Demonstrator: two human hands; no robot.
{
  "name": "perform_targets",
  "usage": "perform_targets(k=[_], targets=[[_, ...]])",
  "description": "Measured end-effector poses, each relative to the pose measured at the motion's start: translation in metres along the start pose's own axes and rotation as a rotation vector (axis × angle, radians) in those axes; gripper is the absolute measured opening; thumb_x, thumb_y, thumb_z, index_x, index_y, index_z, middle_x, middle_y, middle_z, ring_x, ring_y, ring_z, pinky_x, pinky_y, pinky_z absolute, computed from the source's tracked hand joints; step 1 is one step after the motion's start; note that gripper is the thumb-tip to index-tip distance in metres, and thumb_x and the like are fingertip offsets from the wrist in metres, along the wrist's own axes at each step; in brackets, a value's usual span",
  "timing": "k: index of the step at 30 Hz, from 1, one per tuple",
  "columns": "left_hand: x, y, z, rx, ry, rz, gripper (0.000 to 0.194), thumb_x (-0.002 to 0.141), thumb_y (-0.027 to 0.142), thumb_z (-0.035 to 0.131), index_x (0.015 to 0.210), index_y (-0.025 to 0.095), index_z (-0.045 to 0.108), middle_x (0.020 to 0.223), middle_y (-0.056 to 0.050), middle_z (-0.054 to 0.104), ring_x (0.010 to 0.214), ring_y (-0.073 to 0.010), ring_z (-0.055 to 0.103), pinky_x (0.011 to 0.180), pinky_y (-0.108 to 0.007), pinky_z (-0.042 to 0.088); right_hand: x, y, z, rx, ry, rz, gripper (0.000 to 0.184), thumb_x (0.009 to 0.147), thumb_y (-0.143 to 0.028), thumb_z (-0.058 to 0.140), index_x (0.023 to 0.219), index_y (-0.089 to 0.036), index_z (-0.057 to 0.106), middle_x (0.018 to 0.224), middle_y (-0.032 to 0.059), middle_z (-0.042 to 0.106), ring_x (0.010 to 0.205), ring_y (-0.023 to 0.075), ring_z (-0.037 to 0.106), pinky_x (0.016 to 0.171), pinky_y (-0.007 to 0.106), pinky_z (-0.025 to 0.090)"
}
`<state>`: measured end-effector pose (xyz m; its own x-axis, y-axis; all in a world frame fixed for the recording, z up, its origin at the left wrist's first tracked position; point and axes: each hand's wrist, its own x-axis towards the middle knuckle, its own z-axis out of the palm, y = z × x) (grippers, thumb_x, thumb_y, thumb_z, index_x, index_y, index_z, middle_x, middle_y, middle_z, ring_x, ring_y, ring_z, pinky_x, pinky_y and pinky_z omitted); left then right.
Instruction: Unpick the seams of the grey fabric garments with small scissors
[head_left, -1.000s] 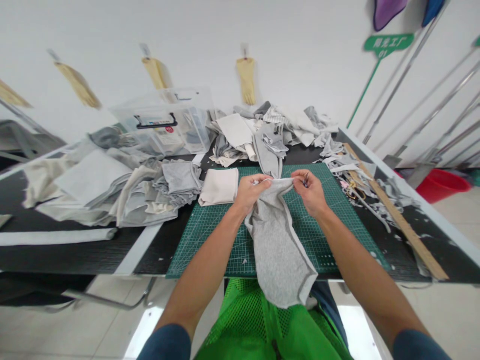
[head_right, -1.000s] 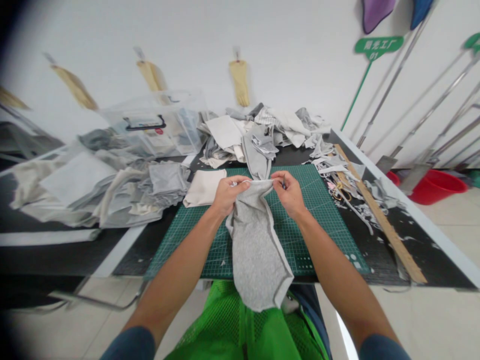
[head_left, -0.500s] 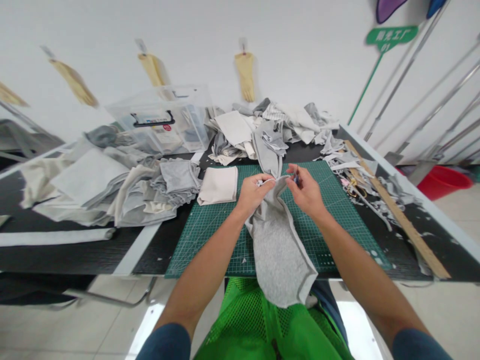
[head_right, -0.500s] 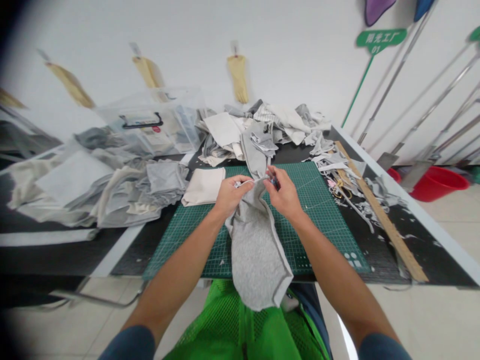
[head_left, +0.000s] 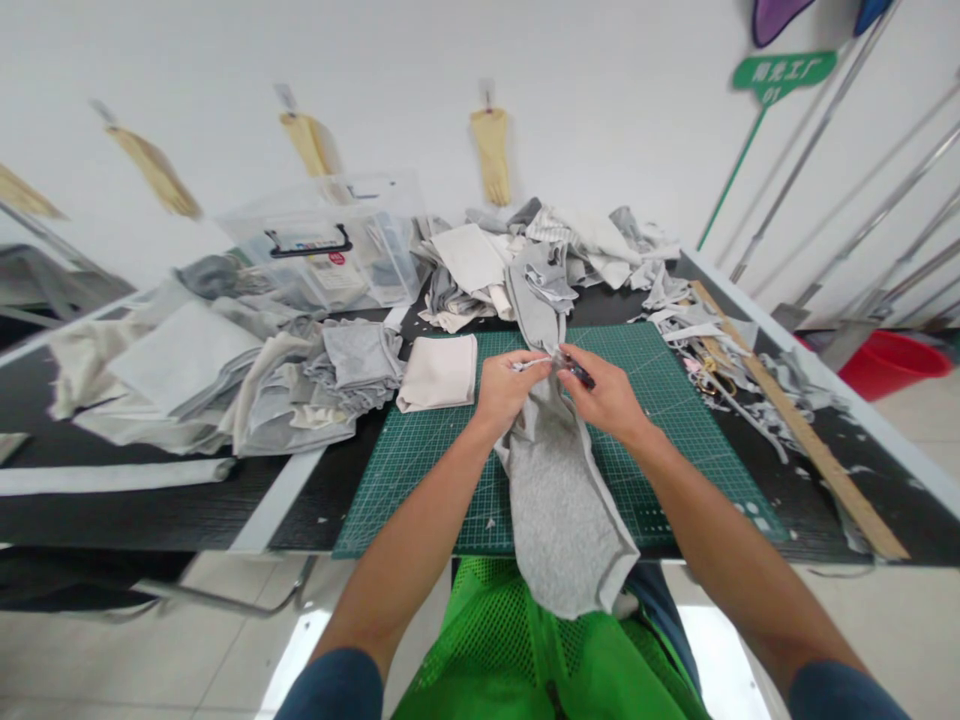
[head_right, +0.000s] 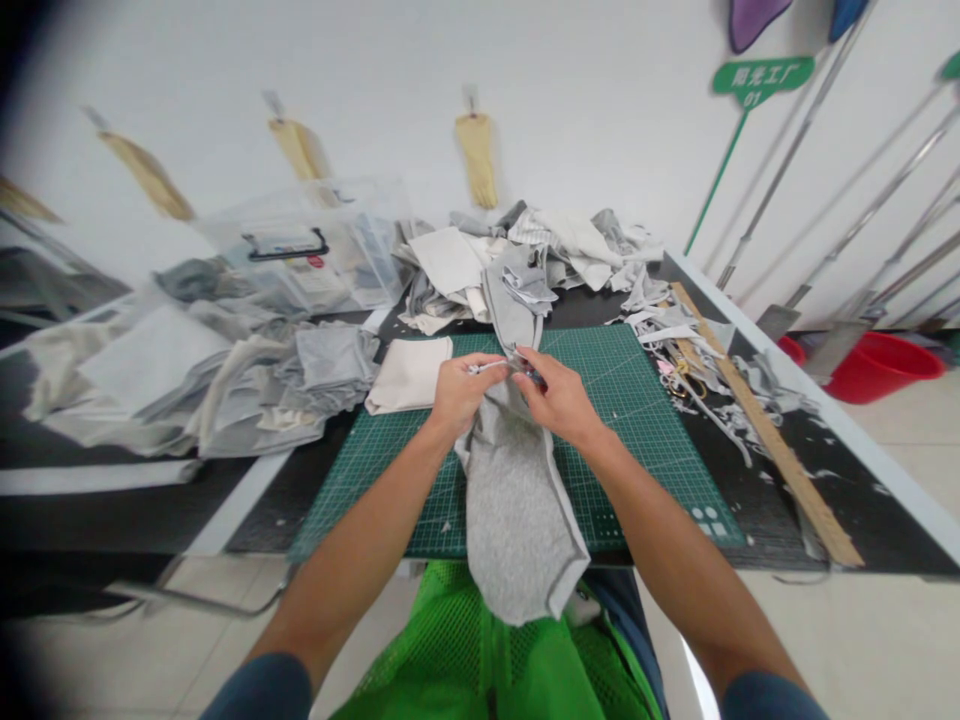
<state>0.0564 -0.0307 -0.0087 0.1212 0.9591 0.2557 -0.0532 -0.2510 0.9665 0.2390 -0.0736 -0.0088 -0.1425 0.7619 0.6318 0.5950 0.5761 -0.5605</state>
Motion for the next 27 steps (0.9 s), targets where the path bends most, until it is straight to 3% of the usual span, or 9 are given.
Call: perform_targets(k=[5,15,27], targets=[[-0.0003,0.0004,0.0006,-0.022,-0.020,0.001,0.027,0.070,0.035,0.083,0.091,0.017,0.082,0.087,-0.006,0.079,0.077,-0.0171,0.068,0.073,-0.029,0.052,-0.0007,-0.0020,0.0020,-0.022,-0.016,-0.005,0.045,0.097,-0.043,0.058,0.137,-0.023,0.064,0.115,0.0114,0.073,0.092,0.0241,0.067,0.087,0.038,0.054],[-0.0023,0.0026,0.0002,0.012,-0.060,0.003,0.029,0.069,0.035,0.083,0.093,0.017,0.082,0.089,-0.007,0.079,0.079,-0.0185,0.068,0.071,-0.028,0.051,-0.0007,0.0015,0.0011,-0.039,0.012,-0.060,0.038,0.100,-0.040,0.056,0.131,-0.022,0.068,0.114,0.0124,0.073,0.101,0.0246,0.067,0.090,0.037,0.053],[-0.0023,0.0024,0.0007,-0.034,-0.087,-0.001,0.029,0.068,0.033,0.084,0.093,0.017,0.083,0.091,-0.007,0.080,0.079,-0.0180,0.070,0.074,-0.028,0.053,-0.0010,0.0053,0.0028,-0.044,0.047,-0.144,0.028,0.101,-0.037,0.058,0.118,-0.021,0.072,0.101,0.0099,0.075,0.091,0.0222,0.068,0.081,0.034,0.054]])
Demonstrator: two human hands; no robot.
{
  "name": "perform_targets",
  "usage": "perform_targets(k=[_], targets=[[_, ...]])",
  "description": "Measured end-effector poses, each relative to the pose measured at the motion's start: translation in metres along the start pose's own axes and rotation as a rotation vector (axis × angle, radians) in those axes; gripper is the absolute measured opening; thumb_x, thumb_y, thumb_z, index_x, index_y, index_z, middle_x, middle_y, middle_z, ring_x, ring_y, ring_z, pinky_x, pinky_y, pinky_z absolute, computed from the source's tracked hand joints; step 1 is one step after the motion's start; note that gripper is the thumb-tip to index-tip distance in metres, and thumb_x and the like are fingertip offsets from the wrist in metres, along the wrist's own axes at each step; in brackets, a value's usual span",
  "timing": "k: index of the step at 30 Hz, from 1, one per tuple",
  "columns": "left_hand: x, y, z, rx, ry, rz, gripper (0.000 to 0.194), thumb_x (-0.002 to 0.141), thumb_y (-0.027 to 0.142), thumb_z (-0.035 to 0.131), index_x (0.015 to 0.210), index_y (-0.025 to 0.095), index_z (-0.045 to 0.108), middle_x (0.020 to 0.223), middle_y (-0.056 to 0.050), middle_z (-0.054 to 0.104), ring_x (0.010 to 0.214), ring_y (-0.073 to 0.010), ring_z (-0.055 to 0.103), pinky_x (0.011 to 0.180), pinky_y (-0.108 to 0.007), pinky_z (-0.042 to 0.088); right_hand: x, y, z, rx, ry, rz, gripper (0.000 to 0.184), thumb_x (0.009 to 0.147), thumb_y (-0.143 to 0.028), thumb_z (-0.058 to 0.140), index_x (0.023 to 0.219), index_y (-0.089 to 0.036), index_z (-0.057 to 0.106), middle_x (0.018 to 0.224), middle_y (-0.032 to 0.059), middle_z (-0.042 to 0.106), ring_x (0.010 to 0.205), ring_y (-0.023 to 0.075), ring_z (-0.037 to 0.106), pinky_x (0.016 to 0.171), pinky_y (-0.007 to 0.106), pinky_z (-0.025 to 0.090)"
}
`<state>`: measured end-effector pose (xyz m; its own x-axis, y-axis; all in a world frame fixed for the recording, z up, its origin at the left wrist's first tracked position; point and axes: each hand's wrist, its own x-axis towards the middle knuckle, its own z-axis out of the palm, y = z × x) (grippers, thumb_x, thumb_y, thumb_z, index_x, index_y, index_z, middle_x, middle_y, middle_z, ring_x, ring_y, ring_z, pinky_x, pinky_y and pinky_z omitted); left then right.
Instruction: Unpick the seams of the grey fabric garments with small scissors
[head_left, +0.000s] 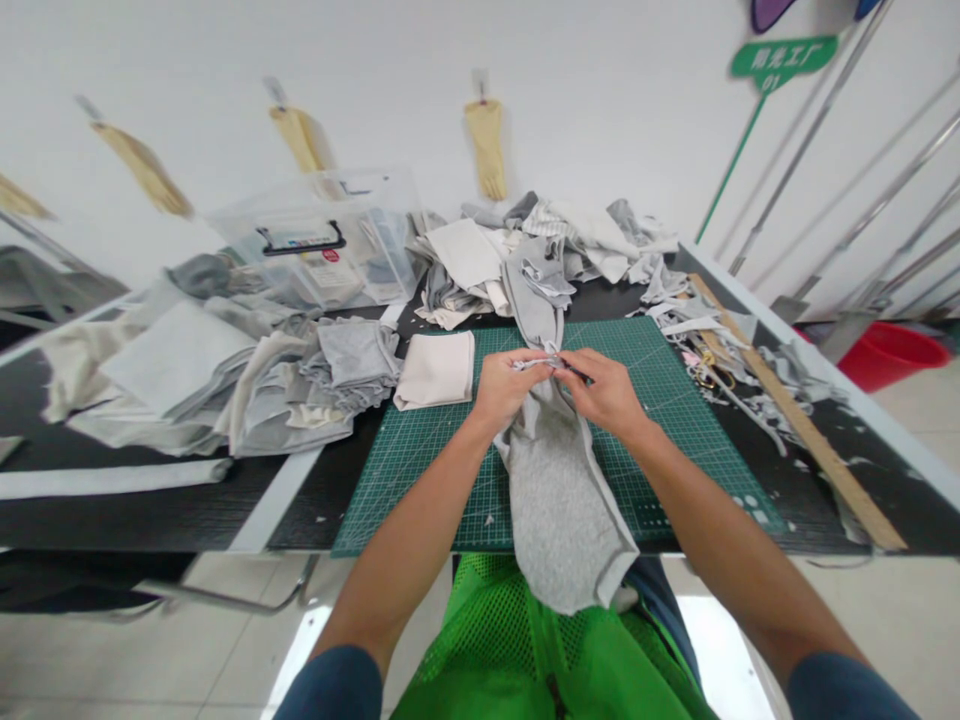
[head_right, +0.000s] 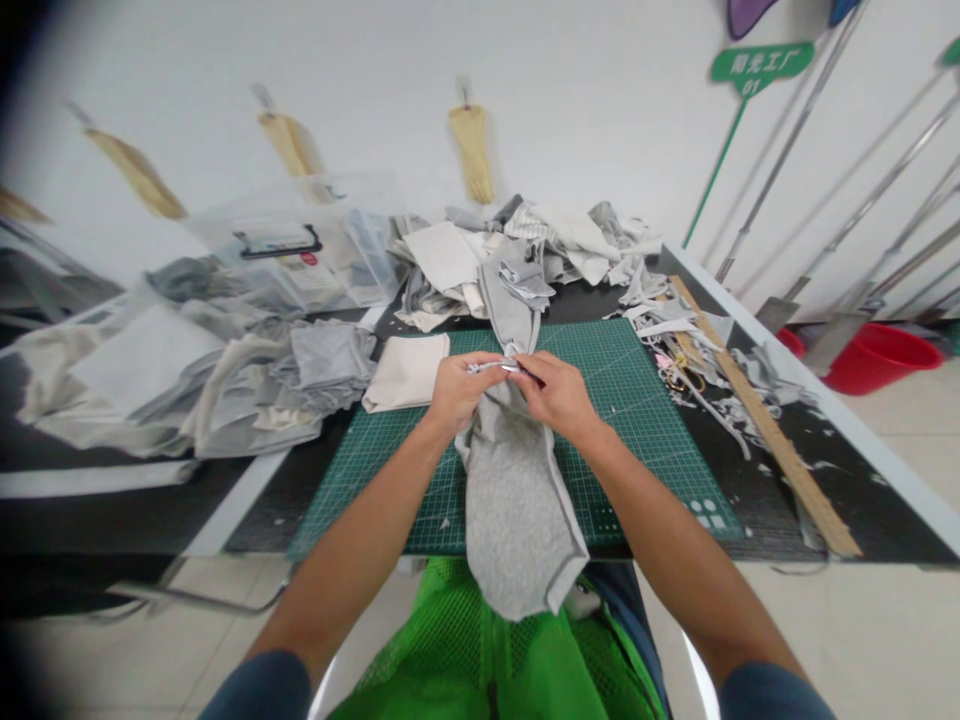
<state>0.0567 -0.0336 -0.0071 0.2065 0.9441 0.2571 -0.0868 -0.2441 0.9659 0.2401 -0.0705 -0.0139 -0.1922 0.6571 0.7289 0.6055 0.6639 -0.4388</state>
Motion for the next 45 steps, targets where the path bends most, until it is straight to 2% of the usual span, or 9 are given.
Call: perform_targets(k=[10,16,20,23,28,33,36,40,45], targets=[[0.000,0.000,0.001,-0.052,-0.011,-0.017,0.030,0.068,0.036,0.085,0.090,0.016,0.083,0.092,-0.008,0.080,0.078,-0.0179,0.070,0.075,-0.030,0.053,0.001,-0.002,0.001,0.052,0.004,0.031,0.025,0.100,-0.037,0.058,0.109,-0.021,0.076,0.089,0.0073,0.073,0.080,0.0196,0.066,0.073,0.032,0.051],[0.000,0.002,0.002,-0.038,0.007,-0.030,0.031,0.068,0.037,0.085,0.090,0.016,0.082,0.088,-0.007,0.079,0.077,-0.0178,0.068,0.072,-0.030,0.051,0.001,-0.002,0.002,0.099,-0.002,0.089,0.024,0.098,-0.039,0.060,0.107,-0.023,0.077,0.091,0.0070,0.074,0.082,0.0206,0.066,0.075,0.033,0.050],[-0.001,0.003,0.001,-0.030,0.026,-0.022,0.026,0.068,0.036,0.084,0.085,0.017,0.080,0.081,-0.004,0.076,0.074,-0.0164,0.064,0.072,-0.029,0.048,0.002,-0.001,0.002,0.177,0.074,0.224,0.024,0.094,-0.041,0.063,0.104,-0.023,0.077,0.095,0.0059,0.075,0.085,0.0215,0.067,0.078,0.034,0.051],[0.000,0.004,0.000,-0.051,0.037,-0.028,0.019,0.068,0.031,0.081,0.080,0.017,0.077,0.077,-0.002,0.072,0.073,-0.0154,0.061,0.073,-0.029,0.046,0.004,0.002,0.000,0.231,0.154,0.367,0.029,0.093,-0.045,0.063,0.105,-0.021,0.074,0.090,0.0041,0.073,0.078,0.0195,0.063,0.073,0.033,0.049],[0.000,0.007,-0.001,-0.201,-0.037,-0.024,0.011,0.063,0.020,0.072,0.072,0.017,0.066,0.093,-0.003,0.074,0.088,-0.0197,0.064,0.084,-0.032,0.047,0.007,0.005,0.000,0.322,0.211,0.507,0.032,0.085,-0.047,0.070,0.099,-0.019,0.065,0.080,-0.0006,0.061,0.069,0.0144,0.053,0.064,0.028,0.044],[-0.001,0.009,0.000,-0.249,-0.089,-0.060,0.014,0.063,0.019,0.070,0.075,0.018,0.062,0.097,-0.004,0.074,0.092,-0.0215,0.065,0.088,-0.034,0.047,0.006,0.006,0.004,0.393,0.166,0.522,0.034,0.076,-0.043,0.079,0.097,-0.020,0.064,0.081,-0.0015,0.061,0.068,0.0133,0.051,0.063,0.027,0.042],[0.000,0.008,0.003,-0.211,-0.016,-0.075,0.017,0.066,0.020,0.070,0.080,0.020,0.060,0.091,-0.002,0.072,0.085,-0.0185,0.064,0.086,-0.032,0.047,0.005,0.004,0.004,0.505,0.118,0.535,0.028,0.080,-0.045,0.076,0.088,-0.020,0.068,0.076,-0.0013,0.061,0.068,0.0137,0.052,0.062,0.027,0.042],[0.002,0.008,0.004,-0.206,0.081,-0.070,0.019,0.066,0.018,0.064,0.085,0.021,0.060,0.079,0.002,0.065,0.075,-0.0145,0.059,0.076,-0.027,0.046,0.004,0.001,0.005,0.676,0.116,0.575,0.030,0.079,-0.046,0.078,0.092,-0.020,0.069,0.078,-0.0021,0.061,0.065,0.0114,0.051,0.059,0.024,0.041],[0.000,0.011,-0.001,-0.183,-0.039,-0.088,0.025,0.062,0.020,0.069,0.087,0.018,0.070,0.078,0.000,0.066,0.069,-0.0140,0.057,0.066,-0.026,0.043,0.004,0.000,0.006,0.785,0.087,0.626,0.036,0.078,-0.052,0.080,0.092,-0.021,0.068,0.073,-0.0029,0.058,0.060,0.0105,0.051,0.054,0.023,0.042]])
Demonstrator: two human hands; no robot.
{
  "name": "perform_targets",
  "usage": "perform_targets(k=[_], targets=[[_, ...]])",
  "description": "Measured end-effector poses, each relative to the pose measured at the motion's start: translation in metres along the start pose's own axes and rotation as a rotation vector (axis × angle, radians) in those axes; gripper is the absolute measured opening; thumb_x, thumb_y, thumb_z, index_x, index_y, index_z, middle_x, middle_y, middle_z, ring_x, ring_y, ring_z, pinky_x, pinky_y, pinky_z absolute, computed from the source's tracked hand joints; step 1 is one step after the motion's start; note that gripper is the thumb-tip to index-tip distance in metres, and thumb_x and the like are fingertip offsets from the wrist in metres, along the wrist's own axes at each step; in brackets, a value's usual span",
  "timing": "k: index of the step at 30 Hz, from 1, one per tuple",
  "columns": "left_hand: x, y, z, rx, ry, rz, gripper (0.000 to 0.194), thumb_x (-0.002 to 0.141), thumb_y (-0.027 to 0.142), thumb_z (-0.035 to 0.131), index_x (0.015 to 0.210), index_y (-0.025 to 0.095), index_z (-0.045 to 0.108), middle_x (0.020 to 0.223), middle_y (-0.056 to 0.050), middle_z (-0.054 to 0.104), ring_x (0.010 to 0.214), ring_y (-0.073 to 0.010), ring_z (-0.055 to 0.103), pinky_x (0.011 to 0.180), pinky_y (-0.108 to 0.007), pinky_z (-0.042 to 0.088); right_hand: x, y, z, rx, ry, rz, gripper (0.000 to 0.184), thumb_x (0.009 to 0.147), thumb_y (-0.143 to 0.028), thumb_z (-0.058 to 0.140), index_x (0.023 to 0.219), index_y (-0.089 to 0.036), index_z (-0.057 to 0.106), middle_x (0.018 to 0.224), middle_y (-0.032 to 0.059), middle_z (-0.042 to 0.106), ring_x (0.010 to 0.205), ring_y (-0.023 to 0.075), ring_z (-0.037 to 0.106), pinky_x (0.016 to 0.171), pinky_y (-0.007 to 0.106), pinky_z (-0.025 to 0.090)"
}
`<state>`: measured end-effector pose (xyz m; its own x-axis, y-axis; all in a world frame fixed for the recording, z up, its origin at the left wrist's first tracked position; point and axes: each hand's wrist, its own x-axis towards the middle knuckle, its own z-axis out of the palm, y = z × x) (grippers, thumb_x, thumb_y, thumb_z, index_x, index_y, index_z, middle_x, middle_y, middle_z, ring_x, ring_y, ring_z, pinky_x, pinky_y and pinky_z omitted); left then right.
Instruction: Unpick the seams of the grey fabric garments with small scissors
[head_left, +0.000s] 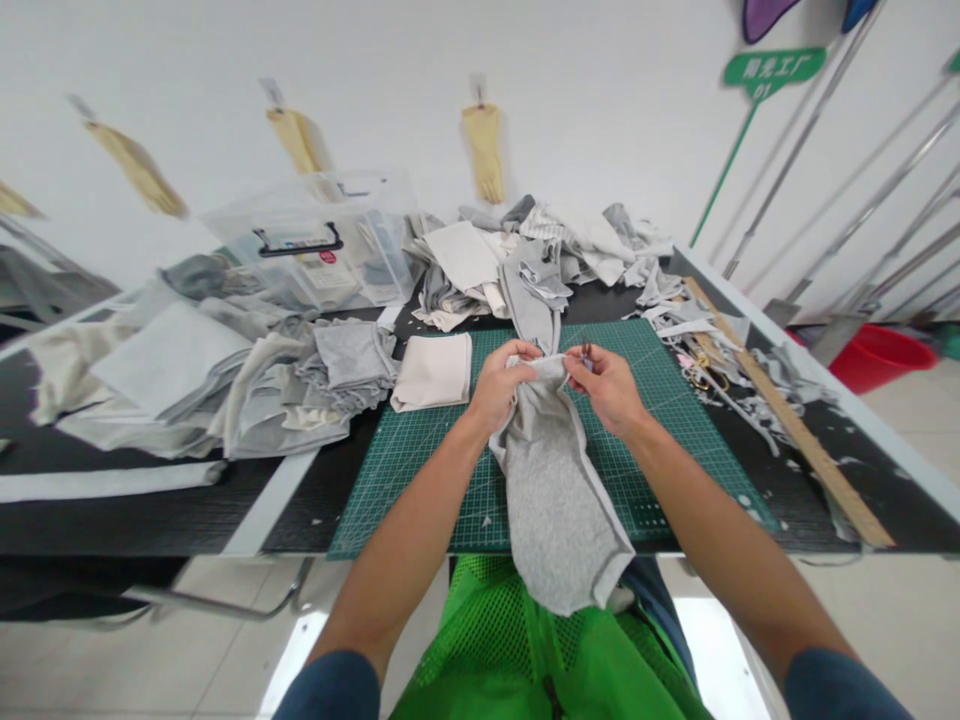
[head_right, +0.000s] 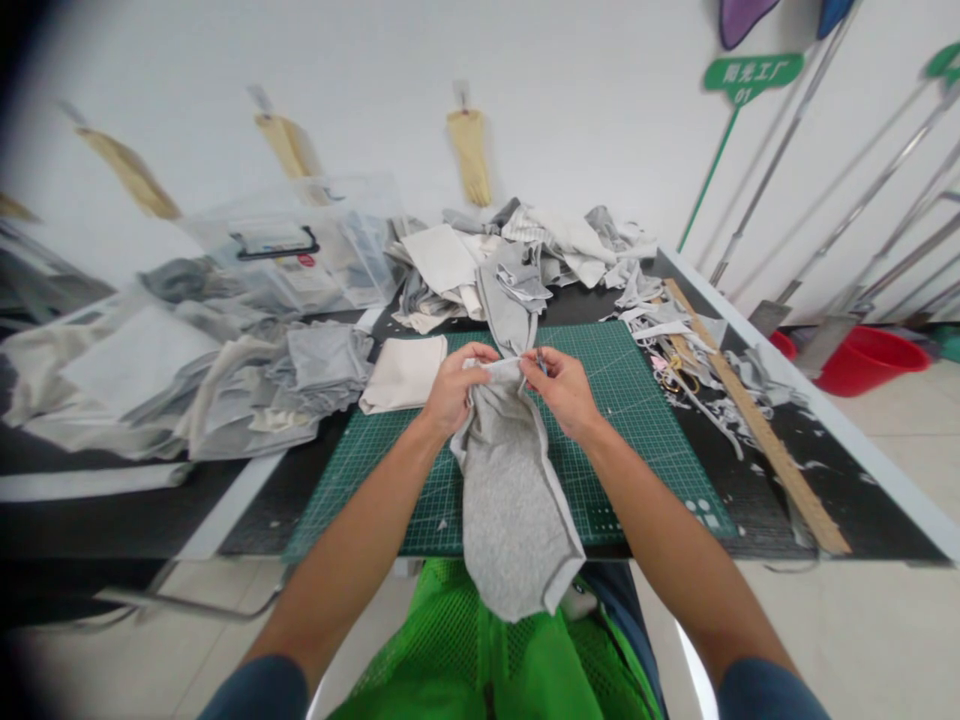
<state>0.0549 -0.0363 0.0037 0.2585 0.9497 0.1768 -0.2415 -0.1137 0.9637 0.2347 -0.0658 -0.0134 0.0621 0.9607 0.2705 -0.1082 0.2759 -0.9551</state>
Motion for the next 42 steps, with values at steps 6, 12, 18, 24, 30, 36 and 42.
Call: perform_targets(k=[6,12,18,24,30,36,42], targets=[[-0.004,0.002,0.002,0.094,0.002,-0.029,0.023,0.062,0.030,0.083,0.080,0.016,0.077,0.070,0.000,0.068,0.063,-0.0129,0.056,0.064,-0.026,0.043,0.000,0.000,0.000,0.010,-0.031,0.009,0.041,0.077,-0.057,0.080,0.090,-0.021,0.067,0.071,-0.0030,0.057,0.057,0.0101,0.050,0.051,0.023,0.042],[-0.004,0.001,0.002,0.013,-0.011,-0.038,0.026,0.066,0.037,0.086,0.082,0.016,0.079,0.072,-0.001,0.071,0.064,-0.0136,0.059,0.065,-0.027,0.046,-0.003,-0.003,0.001,0.046,-0.055,0.022,0.038,0.079,-0.055,0.079,0.087,-0.021,0.066,0.067,-0.0038,0.054,0.057,0.0103,0.048,0.051,0.024,0.039],[-0.003,-0.003,0.002,0.073,0.030,0.012,0.027,0.070,0.041,0.084,0.081,0.017,0.079,0.078,-0.003,0.073,0.072,-0.0153,0.062,0.072,-0.027,0.047,-0.004,-0.003,0.001,-0.078,-0.032,-0.062,0.035,0.082,-0.053,0.076,0.093,-0.021,0.064,0.074,-0.0023,0.059,0.063,0.0121,0.052,0.057,0.025,0.043],[0.000,-0.004,0.002,0.087,0.069,0.061,0.023,0.071,0.038,0.082,0.079,0.017,0.078,0.080,-0.003,0.073,0.076,-0.0157,0.061,0.075,-0.028,0.047,-0.006,-0.010,0.001,-0.125,0.010,-0.208,0.039,0.086,-0.051,0.072,0.111,-0.023,0.061,0.098,0.0039,0.069,0.089,0.0180,0.064,0.080,0.032,0.052],[0.000,-0.004,0.001,0.117,0.034,0.081,0.028,0.070,0.042,0.084,0.080,0.017,0.076,0.078,-0.003,0.072,0.073,-0.0154,0.060,0.074,-0.028,0.047,-0.006,-0.010,0.005,-0.221,0.025,-0.209,0.043,0.078,-0.050,0.081,0.105,-0.022,0.062,0.090,0.0018,0.068,0.077,0.0161,0.061,0.070,0.030,0.050],[-0.002,-0.003,0.002,0.114,0.035,0.090,0.027,0.072,0.042,0.083,0.078,0.017,0.075,0.076,-0.001,0.070,0.071,-0.0139,0.058,0.072,-0.027,0.046,-0.004,-0.004,0.003,-0.297,0.029,-0.202,0.031,0.086,-0.050,0.072,0.091,-0.020,0.068,0.076,-0.0003,0.063,0.066,0.0131,0.053,0.062,0.027,0.043],[-0.005,-0.002,0.003,0.132,-0.020,0.047,0.037,0.063,0.042,0.089,0.086,0.016,0.079,0.078,-0.003,0.072,0.068,-0.0143,0.059,0.067,-0.027,0.046,-0.004,0.000,0.001,-0.194,-0.019,-0.127,0.034,0.087,-0.054,0.070,0.090,-0.021,0.068,0.068,-0.0025,0.057,0.059,0.0121,0.048,0.056,0.026,0.041]])
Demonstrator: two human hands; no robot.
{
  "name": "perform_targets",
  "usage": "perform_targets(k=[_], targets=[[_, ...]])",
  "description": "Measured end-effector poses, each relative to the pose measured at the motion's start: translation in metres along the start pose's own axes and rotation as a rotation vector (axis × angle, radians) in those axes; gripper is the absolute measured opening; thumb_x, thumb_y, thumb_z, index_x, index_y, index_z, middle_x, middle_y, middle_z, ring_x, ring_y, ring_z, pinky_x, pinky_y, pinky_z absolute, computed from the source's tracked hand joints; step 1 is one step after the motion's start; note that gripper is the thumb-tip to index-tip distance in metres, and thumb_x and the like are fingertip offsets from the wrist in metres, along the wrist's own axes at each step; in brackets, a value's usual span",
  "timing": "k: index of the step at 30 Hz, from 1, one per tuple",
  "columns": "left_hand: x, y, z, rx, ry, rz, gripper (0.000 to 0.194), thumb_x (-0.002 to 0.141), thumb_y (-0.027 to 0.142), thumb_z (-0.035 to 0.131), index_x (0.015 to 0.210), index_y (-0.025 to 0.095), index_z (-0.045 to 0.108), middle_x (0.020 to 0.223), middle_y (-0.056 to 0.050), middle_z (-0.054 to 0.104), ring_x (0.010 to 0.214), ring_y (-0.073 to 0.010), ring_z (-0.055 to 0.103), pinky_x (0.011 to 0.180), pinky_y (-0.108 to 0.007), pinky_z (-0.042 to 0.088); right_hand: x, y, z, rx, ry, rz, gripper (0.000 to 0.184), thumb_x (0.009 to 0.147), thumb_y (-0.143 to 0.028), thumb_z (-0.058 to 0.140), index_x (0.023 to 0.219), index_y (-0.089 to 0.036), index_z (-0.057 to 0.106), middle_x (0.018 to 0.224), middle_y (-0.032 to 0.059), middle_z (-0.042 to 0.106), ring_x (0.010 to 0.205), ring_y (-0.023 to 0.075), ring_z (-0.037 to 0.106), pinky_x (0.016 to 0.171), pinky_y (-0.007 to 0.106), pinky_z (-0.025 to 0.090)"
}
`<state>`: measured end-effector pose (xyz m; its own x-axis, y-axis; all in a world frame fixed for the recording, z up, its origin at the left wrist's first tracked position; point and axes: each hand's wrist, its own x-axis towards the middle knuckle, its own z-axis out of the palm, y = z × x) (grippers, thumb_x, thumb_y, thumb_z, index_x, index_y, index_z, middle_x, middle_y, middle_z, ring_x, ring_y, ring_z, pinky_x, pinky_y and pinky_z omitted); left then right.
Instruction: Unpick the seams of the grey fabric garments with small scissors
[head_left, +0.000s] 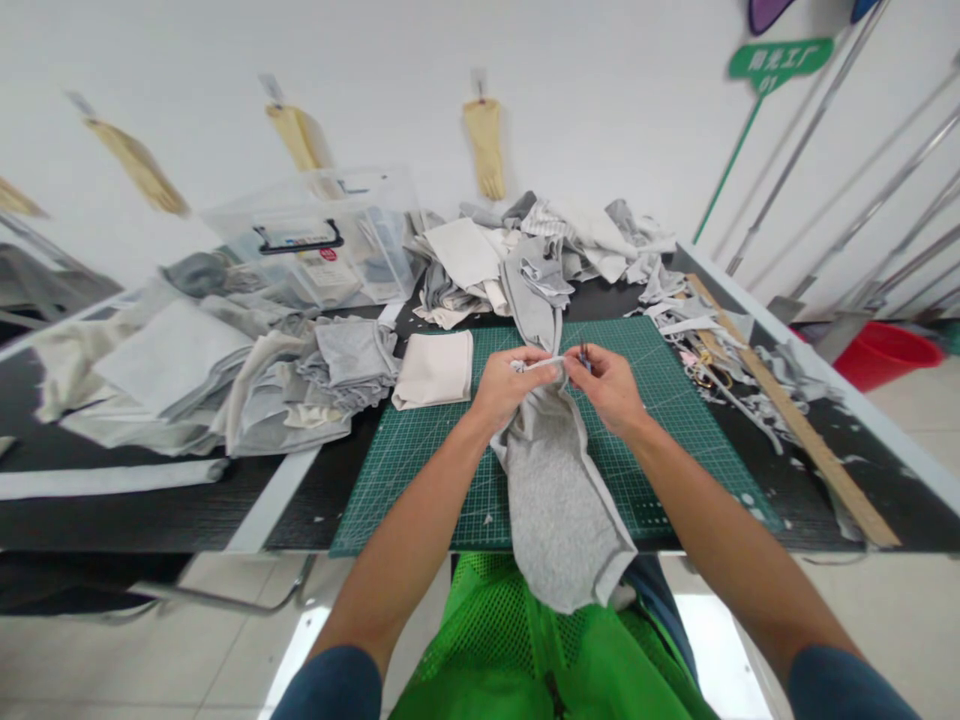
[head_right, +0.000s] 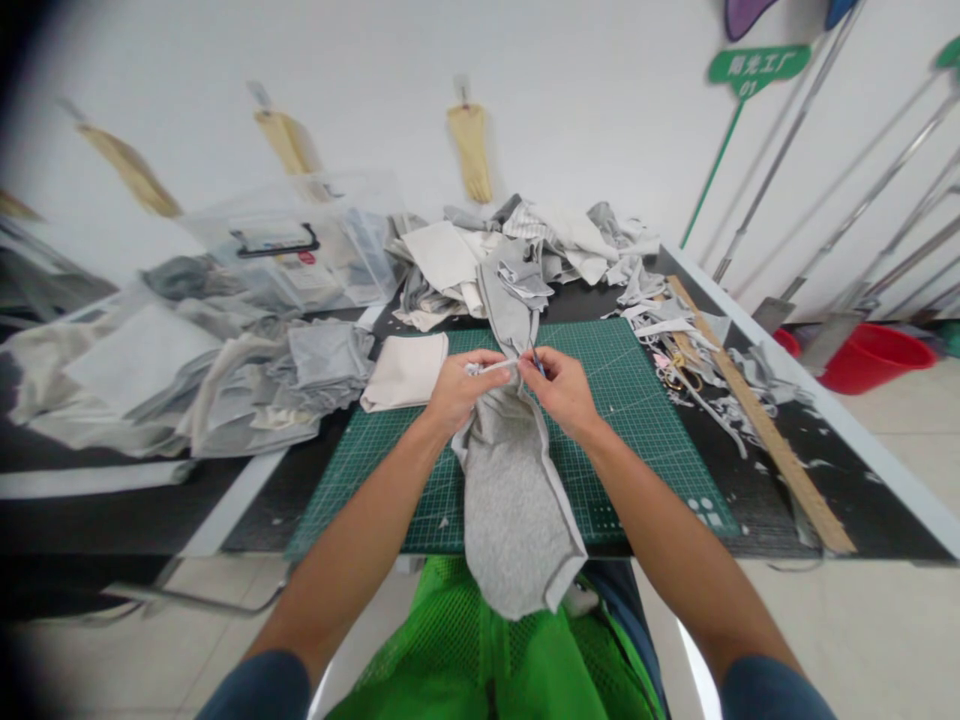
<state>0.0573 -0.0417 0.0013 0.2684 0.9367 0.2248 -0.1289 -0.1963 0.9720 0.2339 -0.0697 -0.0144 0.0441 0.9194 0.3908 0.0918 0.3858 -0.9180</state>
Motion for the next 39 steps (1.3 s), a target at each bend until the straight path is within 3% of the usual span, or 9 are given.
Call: perform_targets(k=[3,7,12,18,28,39], targets=[[-0.001,-0.001,0.001,0.037,0.027,0.015,0.037,0.064,0.044,0.088,0.087,0.016,0.081,0.081,-0.005,0.075,0.070,-0.0162,0.063,0.069,-0.029,0.048,0.000,-0.002,0.000,-0.011,-0.024,-0.023,0.033,0.088,-0.054,0.070,0.090,-0.021,0.066,0.069,-0.0024,0.058,0.061,0.0126,0.050,0.057,0.026,0.042],[0.001,-0.001,-0.001,0.067,0.088,0.063,0.031,0.070,0.045,0.085,0.084,0.017,0.082,0.081,-0.004,0.076,0.072,-0.0168,0.064,0.070,-0.029,0.048,-0.001,-0.004,-0.002,-0.065,-0.030,-0.140,0.037,0.088,-0.049,0.070,0.111,-0.022,0.063,0.094,0.0028,0.068,0.080,0.0167,0.062,0.074,0.030,0.051],[0.002,0.001,-0.004,0.111,0.116,0.093,0.028,0.071,0.042,0.084,0.085,0.017,0.082,0.083,-0.005,0.077,0.074,-0.0175,0.065,0.071,-0.029,0.050,-0.004,-0.005,-0.001,-0.316,0.055,-0.288,0.033,0.096,-0.044,0.060,0.121,-0.023,0.065,0.112,0.0091,0.072,0.099,0.0232,0.067,0.090,0.039,0.053],[0.002,0.002,-0.001,0.135,0.194,0.069,0.021,0.070,0.033,0.082,0.083,0.018,0.082,0.080,-0.005,0.078,0.074,-0.0182,0.067,0.071,-0.029,0.050,-0.008,-0.007,0.005,-0.541,0.079,-0.439,0.033,0.097,-0.038,0.062,0.126,-0.025,0.069,0.106,0.0099,0.074,0.092,0.0231,0.067,0.085,0.038,0.056],[0.002,-0.005,-0.002,0.041,0.095,0.074,0.026,0.070,0.035,0.084,0.089,0.017,0.083,0.088,-0.006,0.080,0.076,-0.0178,0.069,0.073,-0.028,0.052,-0.004,0.001,0.000,-0.657,0.131,-0.577,0.031,0.099,-0.033,0.061,0.126,-0.021,0.071,0.108,0.0109,0.076,0.098,0.0243,0.070,0.089,0.039,0.057],[0.003,-0.005,-0.003,0.038,0.097,0.073,0.030,0.068,0.037,0.086,0.090,0.017,0.084,0.090,-0.008,0.081,0.080,-0.0198,0.071,0.076,-0.031,0.055,-0.004,0.005,-0.001,-0.693,0.135,-0.602,0.027,0.100,-0.032,0.061,0.123,-0.023,0.072,0.110,0.0094,0.078,0.099,0.0238,0.071,0.090,0.039,0.057]])
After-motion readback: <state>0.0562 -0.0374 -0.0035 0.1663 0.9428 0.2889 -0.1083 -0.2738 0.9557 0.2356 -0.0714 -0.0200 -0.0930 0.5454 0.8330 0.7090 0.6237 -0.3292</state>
